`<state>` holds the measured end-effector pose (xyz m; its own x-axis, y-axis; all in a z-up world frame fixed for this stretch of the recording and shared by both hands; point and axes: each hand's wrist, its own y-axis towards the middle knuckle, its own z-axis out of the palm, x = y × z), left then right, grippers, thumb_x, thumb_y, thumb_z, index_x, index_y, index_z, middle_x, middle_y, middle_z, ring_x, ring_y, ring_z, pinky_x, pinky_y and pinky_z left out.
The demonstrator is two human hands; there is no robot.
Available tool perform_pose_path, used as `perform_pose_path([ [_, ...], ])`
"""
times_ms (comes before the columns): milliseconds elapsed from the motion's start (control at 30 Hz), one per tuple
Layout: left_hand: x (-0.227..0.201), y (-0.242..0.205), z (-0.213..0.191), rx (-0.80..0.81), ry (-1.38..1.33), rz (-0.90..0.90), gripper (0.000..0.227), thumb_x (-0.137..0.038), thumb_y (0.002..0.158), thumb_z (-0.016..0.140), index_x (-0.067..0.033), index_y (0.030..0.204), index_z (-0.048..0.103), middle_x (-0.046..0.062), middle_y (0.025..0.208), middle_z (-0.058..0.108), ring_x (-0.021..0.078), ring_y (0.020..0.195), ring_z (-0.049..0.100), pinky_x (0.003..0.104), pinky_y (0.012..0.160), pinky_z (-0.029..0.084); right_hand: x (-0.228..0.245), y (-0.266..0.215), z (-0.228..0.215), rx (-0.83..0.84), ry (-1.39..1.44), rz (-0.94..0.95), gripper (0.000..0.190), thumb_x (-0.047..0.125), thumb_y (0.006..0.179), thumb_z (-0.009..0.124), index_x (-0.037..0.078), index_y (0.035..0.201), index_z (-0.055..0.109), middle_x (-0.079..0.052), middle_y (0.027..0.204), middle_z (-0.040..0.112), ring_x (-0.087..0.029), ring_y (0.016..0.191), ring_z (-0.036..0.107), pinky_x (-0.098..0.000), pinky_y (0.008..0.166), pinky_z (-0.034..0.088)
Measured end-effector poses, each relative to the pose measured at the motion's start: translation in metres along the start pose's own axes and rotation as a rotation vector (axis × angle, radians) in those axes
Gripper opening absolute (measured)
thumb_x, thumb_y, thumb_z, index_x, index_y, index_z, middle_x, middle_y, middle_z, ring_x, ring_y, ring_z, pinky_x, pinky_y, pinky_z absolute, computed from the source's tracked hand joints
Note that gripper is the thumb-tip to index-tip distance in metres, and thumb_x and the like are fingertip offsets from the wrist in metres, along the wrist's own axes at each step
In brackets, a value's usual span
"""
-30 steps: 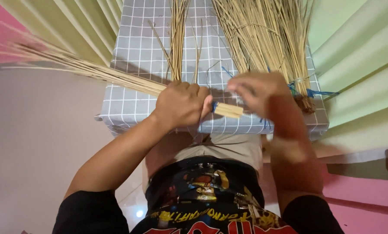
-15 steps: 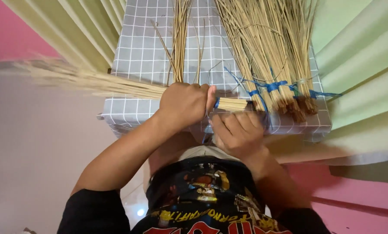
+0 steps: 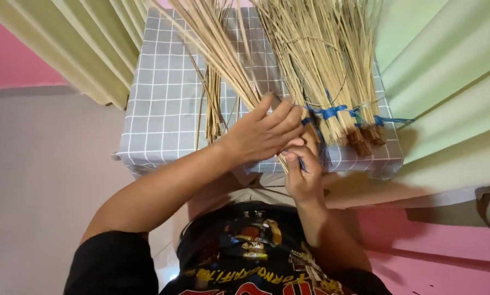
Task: Sorting and bundling thin wooden sticks to create broom heads by tying them with string.
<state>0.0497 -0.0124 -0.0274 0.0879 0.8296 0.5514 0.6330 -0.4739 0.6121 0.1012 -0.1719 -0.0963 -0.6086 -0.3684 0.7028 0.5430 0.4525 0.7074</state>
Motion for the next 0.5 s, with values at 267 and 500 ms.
perform_pose_path([
  [267,-0.049,-0.019,0.079,-0.290,-0.002,-0.126,0.045,-0.035,0.110,0.027,-0.0151,0.107,0.068,0.010,0.111,0.055,0.0322,0.106,0.048,0.045,0.093,0.042,-0.042,-0.051,0.016,-0.307,-0.090,0.143,0.021,0.011,0.107,0.054,0.003,0.091,0.066,-0.007,0.086,0.061,-0.014,0.090,0.054,-0.0391,0.085,0.046],
  [500,-0.051,-0.016,0.069,-0.162,-0.206,-0.364,0.038,-0.043,0.105,0.046,-0.0142,0.082,0.057,0.004,0.077,0.050,0.0253,0.073,0.058,0.039,0.067,0.048,-0.016,-0.037,0.039,-0.365,0.000,0.316,0.016,0.003,0.106,0.052,0.003,0.095,0.064,-0.001,0.086,0.057,-0.011,0.088,0.051,-0.0318,0.084,0.044],
])
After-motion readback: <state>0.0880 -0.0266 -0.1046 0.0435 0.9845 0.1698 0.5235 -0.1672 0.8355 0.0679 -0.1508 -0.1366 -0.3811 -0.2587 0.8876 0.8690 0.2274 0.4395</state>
